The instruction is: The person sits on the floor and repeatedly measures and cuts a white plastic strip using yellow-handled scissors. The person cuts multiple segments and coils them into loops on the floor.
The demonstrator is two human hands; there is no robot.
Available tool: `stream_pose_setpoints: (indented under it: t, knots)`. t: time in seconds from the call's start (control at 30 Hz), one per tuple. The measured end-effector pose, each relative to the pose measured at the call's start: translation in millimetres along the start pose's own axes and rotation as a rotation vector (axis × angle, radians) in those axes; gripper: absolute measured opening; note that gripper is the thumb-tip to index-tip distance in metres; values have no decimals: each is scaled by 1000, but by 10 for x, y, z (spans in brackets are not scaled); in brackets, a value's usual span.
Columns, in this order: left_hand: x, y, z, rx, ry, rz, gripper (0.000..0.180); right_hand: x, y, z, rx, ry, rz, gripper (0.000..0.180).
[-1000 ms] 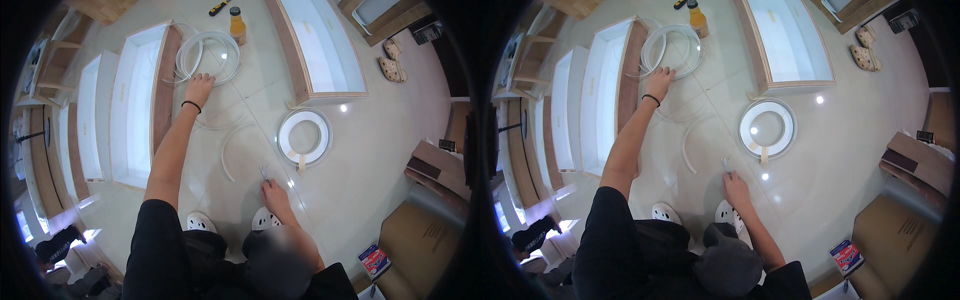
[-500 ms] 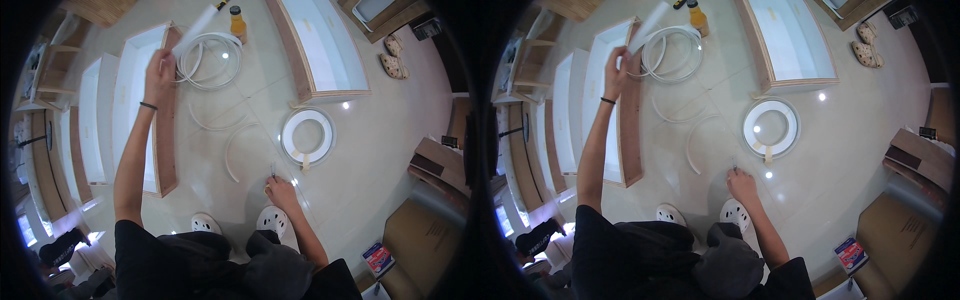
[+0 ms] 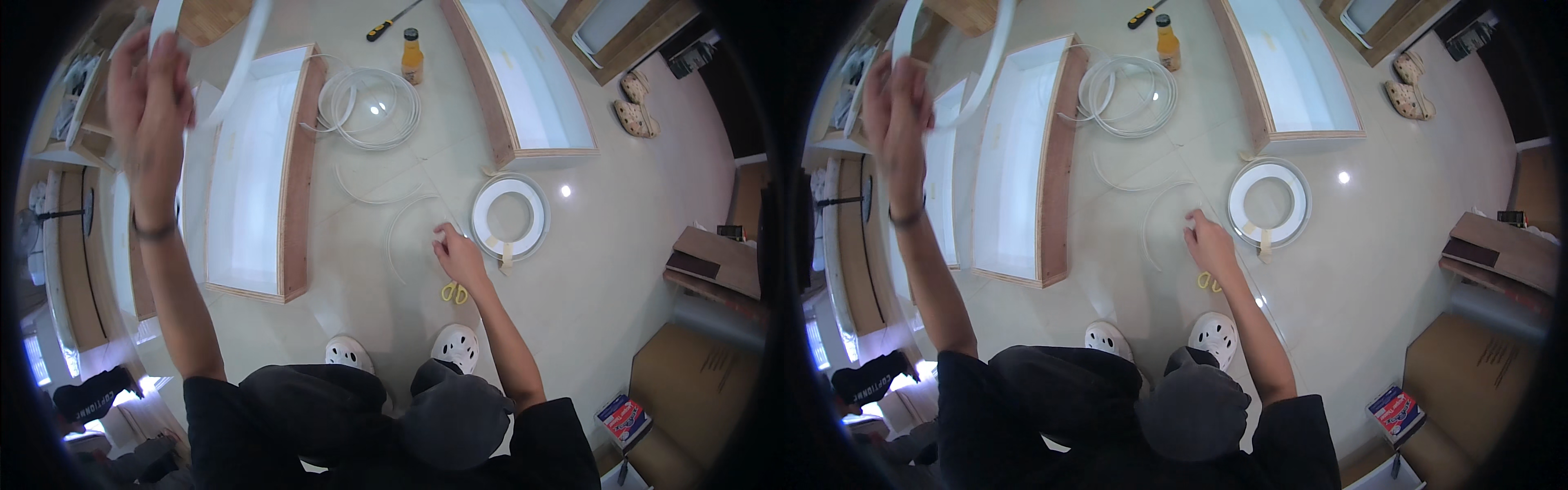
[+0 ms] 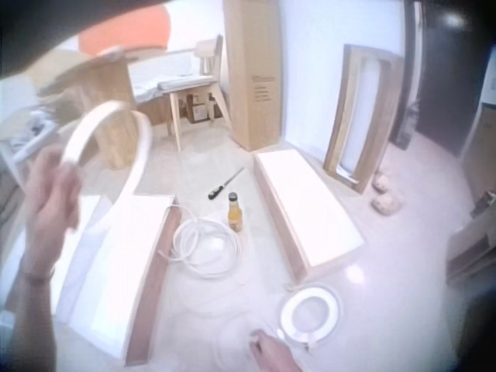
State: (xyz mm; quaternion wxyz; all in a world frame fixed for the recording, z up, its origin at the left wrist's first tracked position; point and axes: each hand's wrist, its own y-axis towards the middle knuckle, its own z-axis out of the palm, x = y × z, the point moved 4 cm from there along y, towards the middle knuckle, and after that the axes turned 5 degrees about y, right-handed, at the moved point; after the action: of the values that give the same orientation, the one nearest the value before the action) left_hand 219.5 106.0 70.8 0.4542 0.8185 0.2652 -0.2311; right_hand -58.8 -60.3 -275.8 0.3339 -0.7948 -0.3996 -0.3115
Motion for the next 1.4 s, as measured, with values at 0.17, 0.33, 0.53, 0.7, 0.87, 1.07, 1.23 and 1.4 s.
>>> stream_pose_setpoints:
  t: [0.17,0.33,0.53,0.7,0.87,1.07,1.23,1.4]
  knots:
    - [-396,-1078,-904,-40,154,-364,34,438,982,316,-112,-33,-282,20]
    - [-500,-2062,-1318,419,-101,-851,32,827,1887,644,-261,-322,-458,28]
    - [-415,-2372,-1315,752,-287,-1226,20,827,2089,819,-282,-402,-500,37]
    - [-187,-2635,-880,957,-817,-1097,11,519,1275,997,-106,-276,-465,35]
    - [-149,-2642,-402,1007,-858,-1336,26,12,200,604,-368,-215,-287,39]
    - [-446,-2289,246,1069,-791,-1210,28,-770,-412,-331,-517,-467,-51,43]
    - [-871,-2108,634,1260,-777,-1040,27,-1105,-593,-620,-228,-612,-33,40]
    - [-1054,-2074,714,1260,-706,-901,29,-1177,-524,-484,-392,-303,333,40]
